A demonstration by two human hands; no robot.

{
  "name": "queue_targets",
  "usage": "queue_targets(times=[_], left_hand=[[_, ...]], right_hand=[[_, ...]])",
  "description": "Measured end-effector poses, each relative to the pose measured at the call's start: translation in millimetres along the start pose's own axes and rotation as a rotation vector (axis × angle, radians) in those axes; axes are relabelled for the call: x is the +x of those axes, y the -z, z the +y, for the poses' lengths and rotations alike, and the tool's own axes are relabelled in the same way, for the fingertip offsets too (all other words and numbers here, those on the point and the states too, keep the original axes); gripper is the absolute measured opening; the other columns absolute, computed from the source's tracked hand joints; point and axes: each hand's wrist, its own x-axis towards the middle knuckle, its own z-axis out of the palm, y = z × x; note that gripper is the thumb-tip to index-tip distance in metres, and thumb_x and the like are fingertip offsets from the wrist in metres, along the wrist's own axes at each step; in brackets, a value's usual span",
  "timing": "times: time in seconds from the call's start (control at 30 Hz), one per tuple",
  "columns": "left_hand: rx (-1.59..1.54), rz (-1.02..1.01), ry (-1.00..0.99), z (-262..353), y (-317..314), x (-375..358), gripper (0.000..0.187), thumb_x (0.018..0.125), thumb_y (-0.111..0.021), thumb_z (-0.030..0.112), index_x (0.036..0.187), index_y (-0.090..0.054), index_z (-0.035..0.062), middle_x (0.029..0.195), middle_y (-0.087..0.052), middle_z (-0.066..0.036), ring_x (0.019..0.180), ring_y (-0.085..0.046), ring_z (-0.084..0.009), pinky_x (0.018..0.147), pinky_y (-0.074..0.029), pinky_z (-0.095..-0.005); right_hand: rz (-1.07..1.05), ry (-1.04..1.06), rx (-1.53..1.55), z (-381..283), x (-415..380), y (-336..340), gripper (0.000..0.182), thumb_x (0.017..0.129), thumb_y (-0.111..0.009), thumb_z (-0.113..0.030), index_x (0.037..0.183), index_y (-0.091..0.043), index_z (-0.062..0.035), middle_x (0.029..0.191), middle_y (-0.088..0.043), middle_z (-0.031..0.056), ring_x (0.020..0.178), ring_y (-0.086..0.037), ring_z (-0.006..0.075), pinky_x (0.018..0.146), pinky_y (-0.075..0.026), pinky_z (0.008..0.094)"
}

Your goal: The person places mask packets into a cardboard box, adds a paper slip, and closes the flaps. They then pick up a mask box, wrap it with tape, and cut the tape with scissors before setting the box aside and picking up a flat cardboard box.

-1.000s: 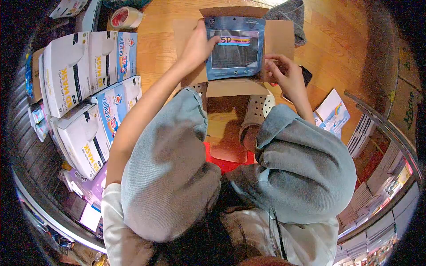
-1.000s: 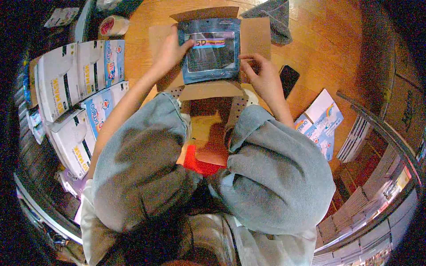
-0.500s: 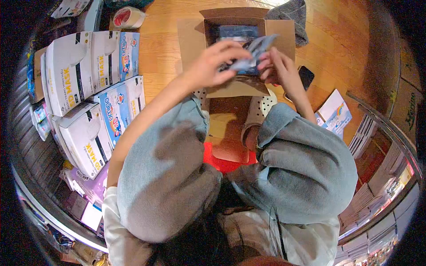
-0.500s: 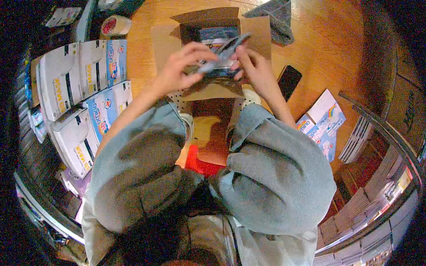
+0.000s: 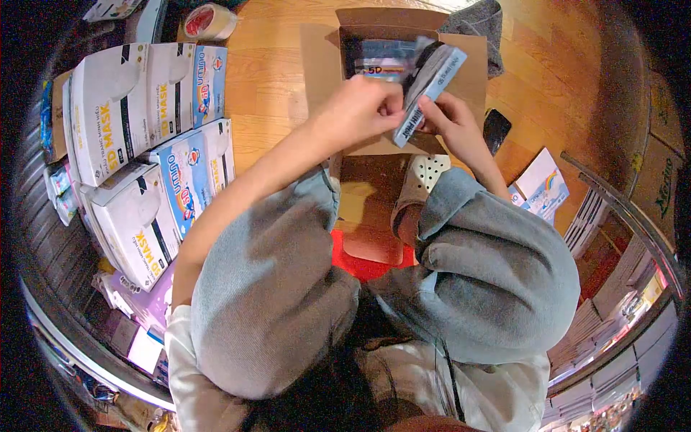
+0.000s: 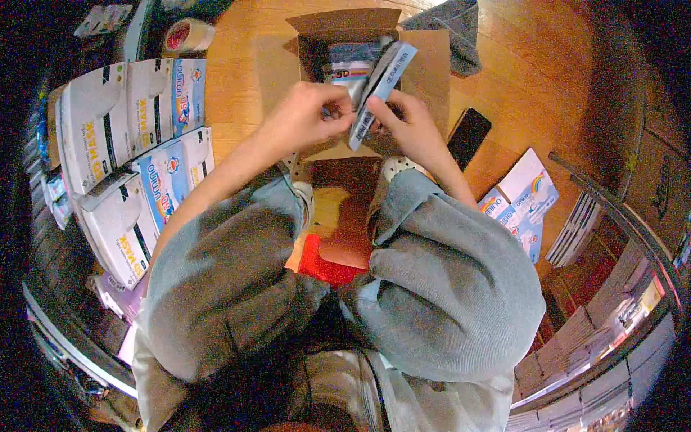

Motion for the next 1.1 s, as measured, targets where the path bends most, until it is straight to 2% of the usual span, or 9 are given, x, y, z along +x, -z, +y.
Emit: queue_targets(times=[0.13,0.17,0.27,0.37,0.47,0.67,0.77,0.9,1.1], left_hand=[[-0.121,0.037,0.144,3.3,1.4,1.4,0.025,0.078,-0.066,0.027,0.082,-0.061,0.0029,0.072,-0.063,-0.009,0.063,-0.063,-0.0178,0.060,-0.051,-0.0315],[-0.181,0.060,0.254,9.3,3.0,2.6,0.028,0.079,-0.065,0.029,0.088,-0.063,0.0026,0.079,-0.065,-0.009,0.069,-0.064,-0.0162,0.063,-0.051,-0.0301],[-0.219,0.056,0.228,7.3,-0.6,5.8,0.031,0.079,-0.066,0.028,0.095,-0.063,0.0015,0.085,-0.065,-0.010,0.074,-0.064,-0.0171,0.067,-0.052,-0.0290],[-0.260,0.037,0.109,-7.3,-5.2,6.7,0.034,0.078,-0.067,0.027,0.097,-0.062,-0.0005,0.088,-0.065,-0.010,0.077,-0.064,-0.0163,0.069,-0.052,-0.0290],[-0.331,0.021,0.224,-7.2,-2.5,4.4,0.026,0.077,-0.066,0.020,0.092,-0.064,-0.0014,0.084,-0.065,-0.008,0.076,-0.063,-0.0137,0.069,-0.052,-0.0284],[-0.210,0.076,0.324,-0.7,7.2,2.6,0.016,0.074,-0.061,0.012,0.083,-0.065,-0.0013,0.074,-0.065,-0.007,0.071,-0.061,-0.0098,0.064,-0.050,-0.0252],[-0.265,0.053,0.406,1.7,12.6,2.2,0.018,0.075,-0.062,0.014,0.084,-0.065,-0.0010,0.073,-0.065,-0.006,0.067,-0.061,-0.0096,0.062,-0.049,-0.0244],[-0.272,0.090,0.392,-5.6,10.9,1.4,0.018,0.075,-0.061,0.013,0.085,-0.065,-0.0016,0.071,-0.064,-0.007,0.064,-0.061,-0.0101,0.061,-0.050,-0.0244],[-0.295,0.181,0.406,-9.9,14.4,2.2,0.014,0.075,-0.060,0.011,0.078,-0.062,-0.0023,0.069,-0.064,-0.007,0.065,-0.062,-0.0116,0.060,-0.050,-0.0247]], right_hand=[[0.038,0.027,-0.062,-1.0,-2.0,-0.3,0.032,0.091,-0.050,-0.030,0.094,-0.061,-0.0003,0.081,-0.062,0.0039,0.077,-0.056,0.0105,0.071,-0.045,0.0259],[0.014,0.017,-0.060,-2.3,-2.8,0.5,0.032,0.091,-0.049,-0.030,0.096,-0.060,-0.0003,0.083,-0.062,0.0042,0.079,-0.055,0.0108,0.073,-0.044,0.0263],[-0.038,0.045,-0.022,0.6,-4.3,-2.7,0.031,0.092,-0.048,-0.029,0.101,-0.059,-0.0007,0.089,-0.062,0.0048,0.084,-0.054,0.0109,0.078,-0.043,0.0268],[-0.056,0.053,0.034,6.0,-5.8,-2.6,0.030,0.092,-0.047,-0.027,0.103,-0.058,-0.0012,0.092,-0.061,0.0046,0.088,-0.053,0.0107,0.081,-0.042,0.0264],[-0.035,0.010,-0.017,-9.0,-7.7,-1.7,0.029,0.092,-0.047,-0.026,0.102,-0.058,-0.0014,0.091,-0.060,0.0033,0.088,-0.052,0.0103,0.081,-0.041,0.0260],[0.002,-0.084,-0.008,-3.0,-5.7,6.1,0.027,0.092,-0.048,-0.026,0.098,-0.058,-0.0017,0.087,-0.060,0.0009,0.083,-0.051,0.0084,0.076,-0.041,0.0244],[0.030,-0.066,-0.011,-4.6,-6.7,6.4,0.027,0.091,-0.049,-0.027,0.095,-0.059,-0.0015,0.083,-0.059,0.0006,0.078,-0.051,0.0081,0.071,-0.041,0.0240],[0.083,-0.010,-0.057,-6.2,-6.6,6.2,0.027,0.090,-0.050,-0.026,0.090,-0.060,-0.0006,0.077,-0.059,0.0012,0.072,-0.050,0.0084,0.067,-0.042,0.0247],[0.142,-0.073,-0.082,6.2,-2.3,15.5,0.025,0.087,-0.052,-0.022,0.083,-0.060,0.0010,0.068,-0.056,0.0002,0.063,-0.049,0.0075,0.056,-0.040,0.0241]])
